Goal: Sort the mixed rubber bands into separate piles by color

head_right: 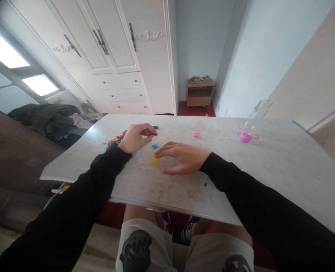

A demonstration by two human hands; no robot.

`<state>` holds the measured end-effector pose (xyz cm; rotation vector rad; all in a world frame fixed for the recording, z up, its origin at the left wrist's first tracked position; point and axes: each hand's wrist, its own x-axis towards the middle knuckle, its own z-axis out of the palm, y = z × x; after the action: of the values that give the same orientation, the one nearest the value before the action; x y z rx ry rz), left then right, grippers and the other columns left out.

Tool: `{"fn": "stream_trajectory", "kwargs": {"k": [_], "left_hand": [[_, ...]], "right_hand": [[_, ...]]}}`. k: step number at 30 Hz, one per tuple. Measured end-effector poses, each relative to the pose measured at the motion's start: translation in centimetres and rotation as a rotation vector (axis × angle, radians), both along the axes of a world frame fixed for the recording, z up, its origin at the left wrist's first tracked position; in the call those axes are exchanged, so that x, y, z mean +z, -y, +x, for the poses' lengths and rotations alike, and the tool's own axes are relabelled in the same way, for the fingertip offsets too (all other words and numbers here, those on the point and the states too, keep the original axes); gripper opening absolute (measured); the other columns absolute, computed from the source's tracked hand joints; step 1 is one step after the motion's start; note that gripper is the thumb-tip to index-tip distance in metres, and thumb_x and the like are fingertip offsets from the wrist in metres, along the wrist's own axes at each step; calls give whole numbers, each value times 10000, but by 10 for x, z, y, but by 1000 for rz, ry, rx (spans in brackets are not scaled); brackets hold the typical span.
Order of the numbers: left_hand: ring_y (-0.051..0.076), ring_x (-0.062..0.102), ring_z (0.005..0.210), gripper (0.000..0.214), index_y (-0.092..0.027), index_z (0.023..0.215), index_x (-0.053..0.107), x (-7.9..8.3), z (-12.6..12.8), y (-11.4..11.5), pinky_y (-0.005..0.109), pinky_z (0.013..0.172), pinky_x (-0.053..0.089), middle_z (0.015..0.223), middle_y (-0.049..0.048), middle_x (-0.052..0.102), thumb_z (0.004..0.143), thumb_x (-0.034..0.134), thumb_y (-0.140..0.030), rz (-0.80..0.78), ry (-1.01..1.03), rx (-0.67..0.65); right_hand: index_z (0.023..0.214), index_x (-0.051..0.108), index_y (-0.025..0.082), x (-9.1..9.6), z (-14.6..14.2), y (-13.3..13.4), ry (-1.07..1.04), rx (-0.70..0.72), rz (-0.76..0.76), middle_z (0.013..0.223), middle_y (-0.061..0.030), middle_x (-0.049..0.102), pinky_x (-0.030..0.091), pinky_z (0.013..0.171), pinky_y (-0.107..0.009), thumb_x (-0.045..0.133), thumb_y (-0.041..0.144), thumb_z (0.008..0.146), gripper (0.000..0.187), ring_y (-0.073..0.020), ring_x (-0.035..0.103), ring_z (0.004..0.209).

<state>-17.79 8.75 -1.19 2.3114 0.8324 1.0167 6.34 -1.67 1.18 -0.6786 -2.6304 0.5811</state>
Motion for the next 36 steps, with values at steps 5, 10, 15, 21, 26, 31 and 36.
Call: {"fn": "stream_trajectory", "kwargs": {"k": [5, 10, 15, 21, 26, 31, 36], "left_hand": [[169, 758, 785, 143, -158, 819, 676, -5, -2, -8, 255, 726, 614, 851, 49, 765, 736, 585, -84, 45, 20, 58], [163, 732, 747, 180, -165, 813, 696, -3, -4, -10, 267, 725, 593, 811, 41, 773, 727, 558, -88, 74, -41, 150], [171, 735, 767, 217, -166, 818, 719, -5, -6, -12, 294, 778, 604, 811, 40, 779, 722, 541, -85, 59, -67, 153], [211, 748, 848, 215, -154, 876, 730, -6, -6, -14, 364, 873, 610, 892, 75, 787, 768, 554, -93, 45, -82, 170], [236, 722, 1102, 278, -163, 1073, 702, -7, -4, -18, 394, 1055, 541, 1123, 96, 777, 824, 580, -141, 108, -166, 142], [263, 698, 1142, 347, -155, 1161, 673, -14, -2, -28, 408, 1071, 518, 1189, 119, 750, 831, 576, -198, 152, -280, 68], [274, 687, 1143, 345, -160, 1174, 674, -16, -1, -30, 419, 1072, 507, 1199, 124, 742, 855, 569, -240, 150, -313, 43]], "right_hand": [[1383, 677, 175, -5, -1, -1, 30, -4, -26, 1439, -149, 673, 437, 1190, -502, 746, 395, 896, 538, -292, 580, 1371], [1230, 737, 182, -5, 0, 0, 0, -33, -1, 1435, -158, 669, 452, 1171, -508, 740, 387, 902, 387, -293, 593, 1359], [1005, 752, 187, -1, 3, -2, -30, -107, 92, 1305, -156, 724, 523, 1065, -513, 701, 369, 934, 202, -297, 651, 1232], [975, 754, 176, -1, 5, -4, 51, -149, 209, 1216, -154, 742, 525, 1029, -511, 662, 376, 959, 222, -306, 666, 1151], [969, 754, 164, -1, 6, -4, 68, -160, 234, 1202, -152, 742, 520, 1027, -502, 646, 365, 969, 229, -305, 658, 1150], [965, 759, 185, -1, 6, -3, 62, -165, 242, 1182, -137, 749, 524, 1012, -475, 653, 362, 966, 206, -286, 660, 1134], [946, 766, 178, 0, 6, -3, 60, -174, 240, 1175, -144, 748, 523, 1003, -484, 663, 347, 958, 198, -297, 659, 1132]]}}
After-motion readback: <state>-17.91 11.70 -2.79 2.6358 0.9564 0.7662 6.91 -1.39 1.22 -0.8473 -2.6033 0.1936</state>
